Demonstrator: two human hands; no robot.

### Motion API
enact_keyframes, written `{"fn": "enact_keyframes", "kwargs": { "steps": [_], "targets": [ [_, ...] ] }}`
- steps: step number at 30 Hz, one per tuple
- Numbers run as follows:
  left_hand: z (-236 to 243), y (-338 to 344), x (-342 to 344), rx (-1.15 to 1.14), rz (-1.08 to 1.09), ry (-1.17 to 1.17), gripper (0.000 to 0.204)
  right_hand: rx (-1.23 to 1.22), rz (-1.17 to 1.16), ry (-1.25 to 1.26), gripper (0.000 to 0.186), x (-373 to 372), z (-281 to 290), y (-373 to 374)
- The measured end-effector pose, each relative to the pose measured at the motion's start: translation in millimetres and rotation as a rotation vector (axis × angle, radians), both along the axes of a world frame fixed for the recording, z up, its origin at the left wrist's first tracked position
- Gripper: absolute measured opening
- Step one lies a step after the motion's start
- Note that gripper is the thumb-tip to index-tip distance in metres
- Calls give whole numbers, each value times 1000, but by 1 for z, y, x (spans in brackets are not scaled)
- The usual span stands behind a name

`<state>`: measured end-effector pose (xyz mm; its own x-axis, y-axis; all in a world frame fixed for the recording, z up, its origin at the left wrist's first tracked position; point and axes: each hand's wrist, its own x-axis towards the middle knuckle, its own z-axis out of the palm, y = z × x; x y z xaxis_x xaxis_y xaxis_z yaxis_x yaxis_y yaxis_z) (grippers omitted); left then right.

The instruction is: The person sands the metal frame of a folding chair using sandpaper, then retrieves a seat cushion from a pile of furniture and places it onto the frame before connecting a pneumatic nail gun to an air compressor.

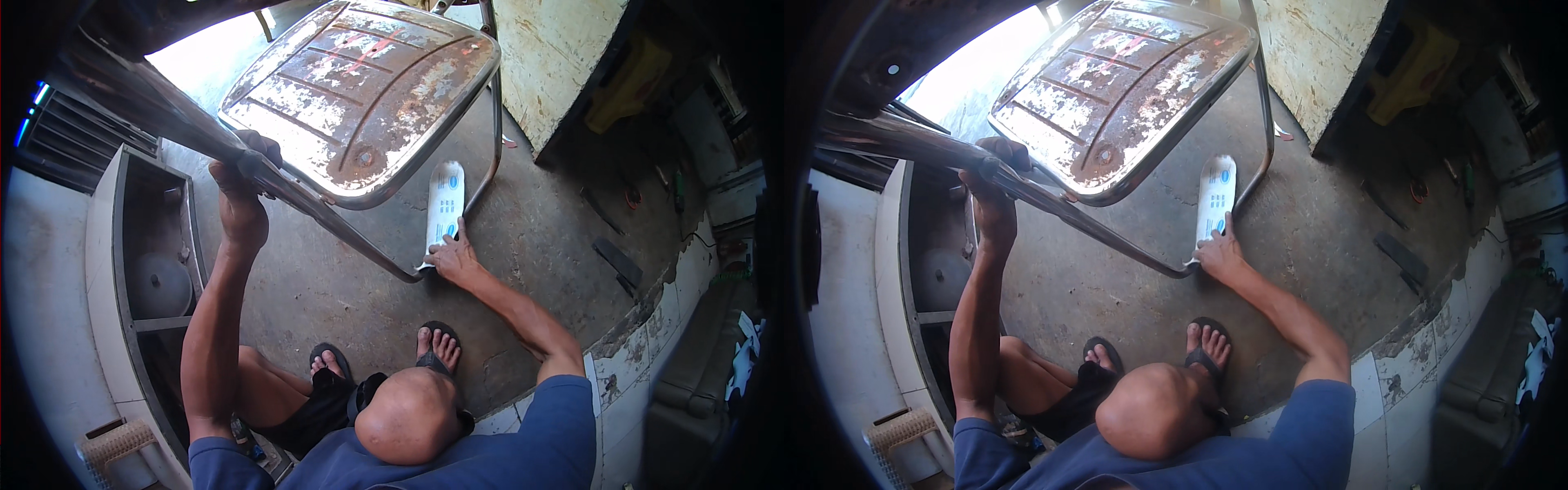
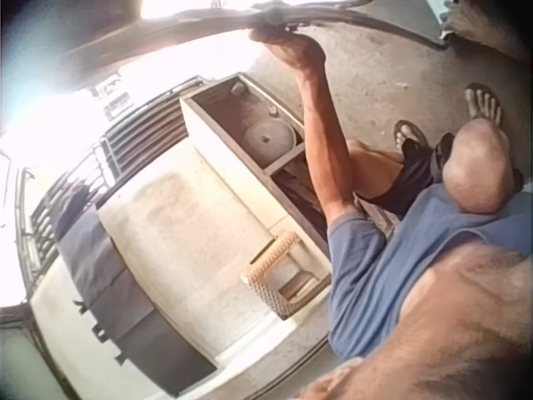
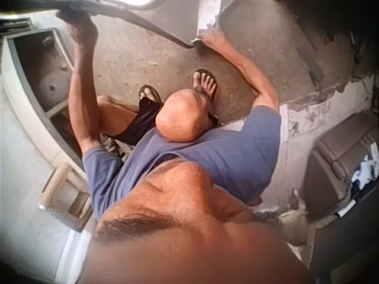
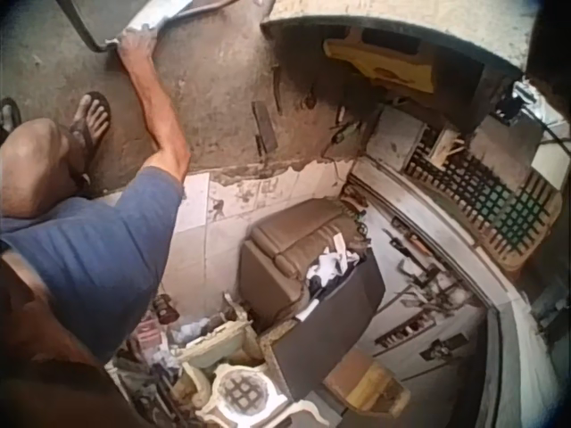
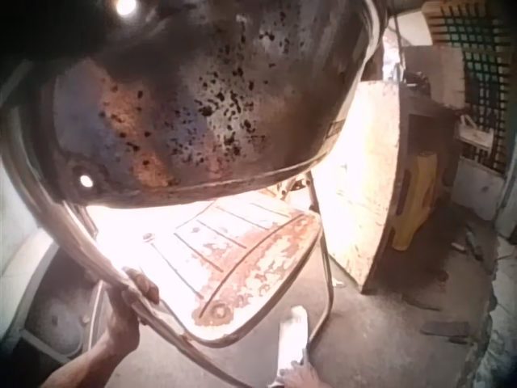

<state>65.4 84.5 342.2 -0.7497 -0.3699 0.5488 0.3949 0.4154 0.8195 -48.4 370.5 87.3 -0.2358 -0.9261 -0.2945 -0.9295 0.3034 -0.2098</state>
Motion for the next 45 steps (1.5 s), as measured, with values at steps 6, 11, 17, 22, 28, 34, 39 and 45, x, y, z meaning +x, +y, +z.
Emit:
{"fn": "enact_keyframes", "kwargs": {
  "steps": [6, 11, 17, 22, 28, 34, 39, 45],
  "targets": [
    [3, 4, 0, 10, -11, -21, 69, -14, 10, -43, 32, -1, -8, 2],
    [3, 5, -3, -24, 22, 11, 70, -23, -12, -47, 30, 1, -7, 4],
    [2, 1, -5, -24, -32, 1, 72, 79, -19, -66, 26, 7, -11, 9],
    [7, 3, 0, -39, 46, 0, 74, -60, -76, 17, 26, 16, -16, 4],
    [8, 5, -2, -53, -22, -35, 72, -232, -155, 124, 32, 22, -32, 21],
    [7, 11, -7, -27, 43, 12, 69, -313, -391, 315, 54, -13, -57, 42],
    [6, 6, 0, -42, 29, 1, 68, -249, -227, 232, 57, 3, -46, 42],
    [3, 3, -3, 24, 29, 50, 68, -279, -145, 108, 56, 22, -60, 38]
  ]
}}
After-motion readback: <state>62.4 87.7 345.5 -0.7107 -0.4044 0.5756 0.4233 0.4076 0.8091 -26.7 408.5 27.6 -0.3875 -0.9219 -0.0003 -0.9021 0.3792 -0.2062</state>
